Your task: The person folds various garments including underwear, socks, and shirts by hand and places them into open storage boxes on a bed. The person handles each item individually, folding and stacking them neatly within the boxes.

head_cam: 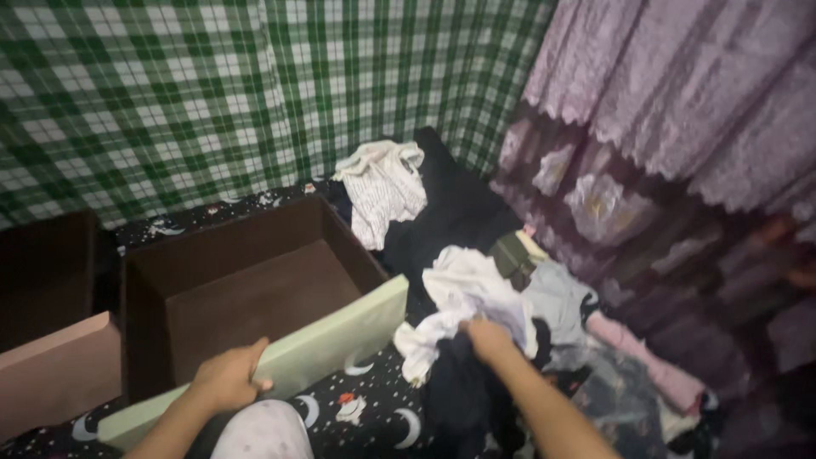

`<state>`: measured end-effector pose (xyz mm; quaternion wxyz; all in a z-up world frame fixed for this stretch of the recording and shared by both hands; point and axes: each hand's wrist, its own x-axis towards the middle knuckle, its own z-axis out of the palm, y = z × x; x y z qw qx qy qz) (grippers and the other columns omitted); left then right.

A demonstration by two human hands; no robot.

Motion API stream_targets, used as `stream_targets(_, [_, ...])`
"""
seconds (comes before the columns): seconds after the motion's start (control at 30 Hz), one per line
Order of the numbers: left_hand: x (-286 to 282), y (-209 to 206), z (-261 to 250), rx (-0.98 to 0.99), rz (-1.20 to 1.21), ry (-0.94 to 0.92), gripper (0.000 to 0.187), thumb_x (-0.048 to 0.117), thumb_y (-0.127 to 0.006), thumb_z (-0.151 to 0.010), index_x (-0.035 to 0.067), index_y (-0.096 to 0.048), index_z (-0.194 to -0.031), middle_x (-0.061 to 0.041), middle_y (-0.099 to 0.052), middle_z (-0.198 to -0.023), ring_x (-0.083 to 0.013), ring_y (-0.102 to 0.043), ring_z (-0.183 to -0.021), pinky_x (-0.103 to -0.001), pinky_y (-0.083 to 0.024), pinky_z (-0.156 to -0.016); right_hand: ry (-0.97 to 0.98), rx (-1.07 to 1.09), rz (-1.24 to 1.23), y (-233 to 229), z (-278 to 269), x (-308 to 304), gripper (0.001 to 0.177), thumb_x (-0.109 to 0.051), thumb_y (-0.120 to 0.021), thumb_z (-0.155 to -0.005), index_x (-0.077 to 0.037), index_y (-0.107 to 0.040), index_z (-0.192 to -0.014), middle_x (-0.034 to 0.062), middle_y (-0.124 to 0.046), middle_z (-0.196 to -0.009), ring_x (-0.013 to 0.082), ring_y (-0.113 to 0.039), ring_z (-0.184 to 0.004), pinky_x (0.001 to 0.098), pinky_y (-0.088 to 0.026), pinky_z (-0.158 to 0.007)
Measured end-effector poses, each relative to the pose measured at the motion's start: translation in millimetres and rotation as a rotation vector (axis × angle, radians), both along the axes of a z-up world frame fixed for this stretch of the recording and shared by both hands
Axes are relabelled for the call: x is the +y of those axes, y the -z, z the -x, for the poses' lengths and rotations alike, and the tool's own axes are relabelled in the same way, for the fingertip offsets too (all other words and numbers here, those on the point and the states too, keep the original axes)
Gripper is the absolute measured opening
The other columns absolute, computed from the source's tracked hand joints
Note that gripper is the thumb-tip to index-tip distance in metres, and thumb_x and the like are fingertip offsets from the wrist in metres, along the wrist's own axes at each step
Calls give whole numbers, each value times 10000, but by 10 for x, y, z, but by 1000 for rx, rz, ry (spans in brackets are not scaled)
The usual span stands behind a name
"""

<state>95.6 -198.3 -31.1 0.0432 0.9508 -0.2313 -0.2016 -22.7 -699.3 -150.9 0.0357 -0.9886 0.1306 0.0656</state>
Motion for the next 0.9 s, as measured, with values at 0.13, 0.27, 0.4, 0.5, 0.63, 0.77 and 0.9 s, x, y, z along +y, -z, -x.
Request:
stream_targets(0.13, [73,-79,-177,-36,52,101,564,457,-761,-837,210,-518,-1282,-101,-728,-1149,-322,-678,-1133,-484,-541,-926,52,77,99,-19,-141,40,455,-69,-635,-818,-267,-661,-1227,156,-630,-1282,363,-640,-1180,486,-539,-957])
stream_targets(0.27, [160,-80,-299,-72,164,170,606,437,-795,-790,202,-542,-1288,-143,-726,-1119,-368,-683,-1099,-504,-542,-927,181,123,172,-252,-132,240,375,-151,-596,-904,-306,-663,-1239,108,-649,-1314,324,-653,-1223,481,-545,-990])
stream_targets(0.4, [130,45,-367,-107,175,253,723,419,-821,-768,131,-523,-1360,-192,-707,-1127,-375,-689,-1084,-488,-562,-920,307,235,283,-456,2,525,358,-245,-594,-950,-375,-645,-1279,51,-566,-1415,300,-595,-1298,533,-511,-1020])
stream_targets(0.5, [148,141,-431,-142,191,302,692,415,-822,-770,81,-562,-1317,-212,-712,-1108,-378,-701,-1058,-469,-569,-922,362,204,324,-459,10,740,316,-271,-588,-966,-365,-677,-1255,57,-585,-1401,312,-626,-1275,535,-544,-985])
stream_targets(0.63, [122,222,-439,-161,231,345,629,403,-836,-761,42,-613,-1225,-210,-721,-1114,-370,-702,-1066,-465,-568,-928,466,150,310,-554,-158,745,270,-275,-570,-988,-279,-754,-1185,53,-688,-1315,301,-674,-1237,512,-565,-960])
stream_targets(0.77, [33,239,-492,-149,217,358,671,398,-863,-750,36,-586,-1242,-214,-701,-1139,-372,-687,-1086,-471,-560,-939,475,257,297,-878,-263,639,258,-272,-609,-935,-228,-753,-1144,84,-710,-1225,314,-691,-1165,492,-571,-929])
stream_targets(0.9, [49,245,-530,-133,278,357,630,370,-846,-740,44,-607,-1224,-205,-725,-1107,-371,-699,-1065,-467,-561,-936,343,328,245,-1198,-562,693,262,-270,-647,-881,-178,-753,-1102,115,-732,-1136,328,-709,-1094,473,-577,-898])
